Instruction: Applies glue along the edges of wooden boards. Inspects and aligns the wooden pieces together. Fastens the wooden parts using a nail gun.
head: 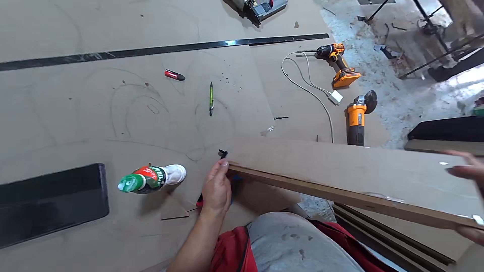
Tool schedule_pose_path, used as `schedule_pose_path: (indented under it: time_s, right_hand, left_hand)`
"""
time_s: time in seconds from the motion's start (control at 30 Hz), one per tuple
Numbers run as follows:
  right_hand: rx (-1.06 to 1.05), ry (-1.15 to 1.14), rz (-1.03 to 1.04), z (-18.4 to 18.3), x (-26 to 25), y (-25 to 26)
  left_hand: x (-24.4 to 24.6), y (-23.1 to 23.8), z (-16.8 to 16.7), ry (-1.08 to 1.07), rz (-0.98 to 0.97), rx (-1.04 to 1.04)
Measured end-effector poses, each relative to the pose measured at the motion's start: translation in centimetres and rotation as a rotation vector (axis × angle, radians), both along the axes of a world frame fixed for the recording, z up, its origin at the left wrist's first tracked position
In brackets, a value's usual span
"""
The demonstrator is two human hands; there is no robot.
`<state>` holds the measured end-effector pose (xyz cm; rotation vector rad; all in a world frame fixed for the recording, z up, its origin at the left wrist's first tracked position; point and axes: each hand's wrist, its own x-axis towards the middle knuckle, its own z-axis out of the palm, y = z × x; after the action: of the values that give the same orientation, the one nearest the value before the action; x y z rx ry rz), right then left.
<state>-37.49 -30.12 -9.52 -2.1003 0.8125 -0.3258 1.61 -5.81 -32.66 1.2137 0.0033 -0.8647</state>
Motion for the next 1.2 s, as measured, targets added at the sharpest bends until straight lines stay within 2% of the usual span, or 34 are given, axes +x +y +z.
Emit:
schedule_pose_path:
  time_s: [0.13, 0.23, 0.3, 0.4, 0.5, 0.6, 0.67, 0.7, 0.77, 0.87, 0.93, 1.2]
  right_hand:
    - [0.213, 0.120, -0.061, -10.7, -3.9, -0.7]
    - [0.223, 0.222, -0.061, -17.0, -3.2, -1.6]
    - [0.185, 0.242, -0.031, -20.8, -1.9, -3.0]
    - [0.138, 0.238, 0.013, -25.1, 1.3, -5.0]
    - [0.111, 0.244, 0.070, -26.8, 4.9, -6.4]
    - [0.062, 0.295, 0.139, -26.9, 8.1, -7.7]
    - [0.009, 0.263, 0.197, -26.2, 9.7, -8.0]
    - [-0.032, 0.185, 0.200, -24.5, 10.6, -7.7]
    - [-0.101, -0.125, 0.153, -18.4, 12.9, -6.0]
    - [-0.164, -0.529, 0.134, -9.0, 16.5, -3.6]
    - [-0.230, -0.570, 0.169, -6.1, 18.2, -3.5]
    - [-0.202, -0.631, 0.142, -6.4, 17.7, -3.3]
  left_hand:
    - [1.7, -1.6, 4.1, -0.333, 0.080, 0.177]
    - [2.2, -3.4, 6.1, -0.571, 0.109, 0.404]
    - [2.3, -4.4, 8.0, -0.721, 0.140, 0.476]
    - [2.0, -6.3, 12.7, -0.929, 0.186, 0.443]
    - [0.5, -8.2, 17.5, -1.167, 0.226, 0.338]
    - [-2.8, -10.3, 21.6, -1.459, 0.212, 0.337]
    - [-5.6, -11.8, 22.7, -1.664, 0.197, 0.344]
    - [-6.7, -12.5, 22.8, -1.763, 0.196, 0.336]
    - [-8.3, -13.6, 22.7, -1.895, 0.180, 0.308]
    - [-10.3, -14.5, 22.5, -1.941, 0.153, 0.256]
    - [-10.5, -14.3, 22.7, -1.940, 0.102, 0.238]
    - [-8.9, -11.1, 25.9, -1.750, -0.504, 0.099]
